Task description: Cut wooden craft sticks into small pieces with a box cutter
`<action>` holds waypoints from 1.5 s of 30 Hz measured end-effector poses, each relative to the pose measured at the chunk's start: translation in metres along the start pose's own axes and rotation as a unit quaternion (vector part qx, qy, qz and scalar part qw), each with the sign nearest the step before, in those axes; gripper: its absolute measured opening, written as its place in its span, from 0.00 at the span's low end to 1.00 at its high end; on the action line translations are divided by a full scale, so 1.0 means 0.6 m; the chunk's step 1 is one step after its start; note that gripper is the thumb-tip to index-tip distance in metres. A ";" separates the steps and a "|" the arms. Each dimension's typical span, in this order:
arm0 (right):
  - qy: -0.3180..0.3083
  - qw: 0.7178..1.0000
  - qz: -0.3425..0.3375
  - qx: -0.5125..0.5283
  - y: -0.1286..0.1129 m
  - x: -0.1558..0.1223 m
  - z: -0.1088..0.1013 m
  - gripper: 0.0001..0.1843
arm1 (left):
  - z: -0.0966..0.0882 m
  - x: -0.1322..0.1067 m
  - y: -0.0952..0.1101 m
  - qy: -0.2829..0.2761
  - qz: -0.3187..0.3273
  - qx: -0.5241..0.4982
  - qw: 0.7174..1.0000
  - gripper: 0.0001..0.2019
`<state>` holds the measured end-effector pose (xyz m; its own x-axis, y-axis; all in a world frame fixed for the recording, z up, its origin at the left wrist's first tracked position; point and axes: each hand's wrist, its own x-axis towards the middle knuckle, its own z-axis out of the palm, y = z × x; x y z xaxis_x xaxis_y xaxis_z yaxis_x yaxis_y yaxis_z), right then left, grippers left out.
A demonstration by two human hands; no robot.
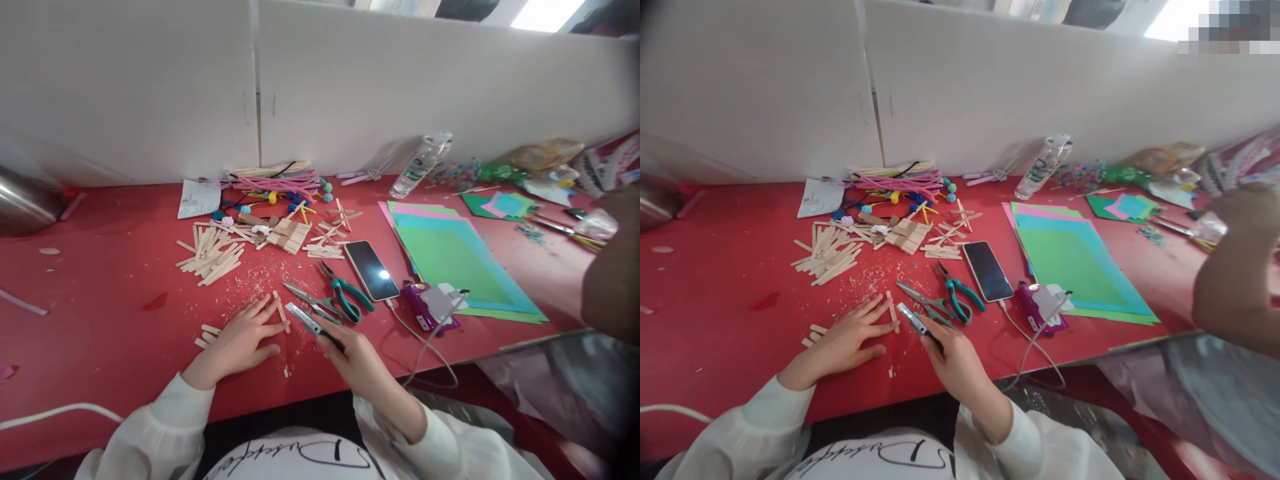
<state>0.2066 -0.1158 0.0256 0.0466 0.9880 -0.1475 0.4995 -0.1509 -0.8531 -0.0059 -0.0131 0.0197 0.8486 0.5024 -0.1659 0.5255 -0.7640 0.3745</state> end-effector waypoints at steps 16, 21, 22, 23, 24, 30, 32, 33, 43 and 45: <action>0.000 0.969 -0.104 -0.225 -0.009 -0.001 -0.017 0.22 | 0.018 0.016 -0.024 0.119 -0.006 -0.062 0.991 0.18; -0.002 0.960 -0.124 -0.251 -0.014 -0.005 -0.013 0.21 | 0.021 0.019 -0.024 0.113 -0.011 -0.058 0.992 0.31; -0.003 0.959 -0.127 -0.255 -0.015 -0.006 -0.012 0.21 | 0.022 0.019 -0.024 0.110 -0.010 -0.056 0.992 0.31; -0.003 0.957 -0.128 -0.259 -0.015 -0.006 -0.011 0.21 | 0.023 0.019 -0.024 0.107 -0.010 -0.055 0.993 0.31; -0.002 0.956 -0.129 -0.263 -0.015 -0.005 -0.011 0.21 | 0.023 0.019 -0.024 0.105 -0.011 -0.054 0.993 0.30; 0.000 0.948 -0.127 -0.291 -0.016 0.001 -0.010 0.21 | 0.024 0.018 -0.026 0.097 -0.007 -0.047 0.994 0.27; -0.007 0.944 -0.132 -0.302 -0.019 0.002 -0.012 0.21 | 0.025 0.018 -0.027 0.098 -0.006 -0.045 0.994 0.27; -0.012 0.942 -0.135 -0.308 -0.021 0.003 -0.013 0.21 | 0.025 0.019 -0.027 0.099 -0.005 -0.044 0.994 0.27; -0.088 0.922 -0.136 -0.351 -0.040 0.022 -0.033 0.22 | 0.030 0.018 -0.030 0.104 0.003 -0.046 0.994 0.27; -0.093 0.923 -0.136 -0.349 -0.040 0.023 -0.035 0.22 | 0.030 0.019 -0.031 0.102 0.002 -0.047 0.994 0.27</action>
<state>0.2136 -0.0975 0.0547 -0.2794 0.9534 -0.1139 0.9092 0.2245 -0.3506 -0.0050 -0.0007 -0.0056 0.8158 0.5779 0.0212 0.5055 -0.7305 0.4591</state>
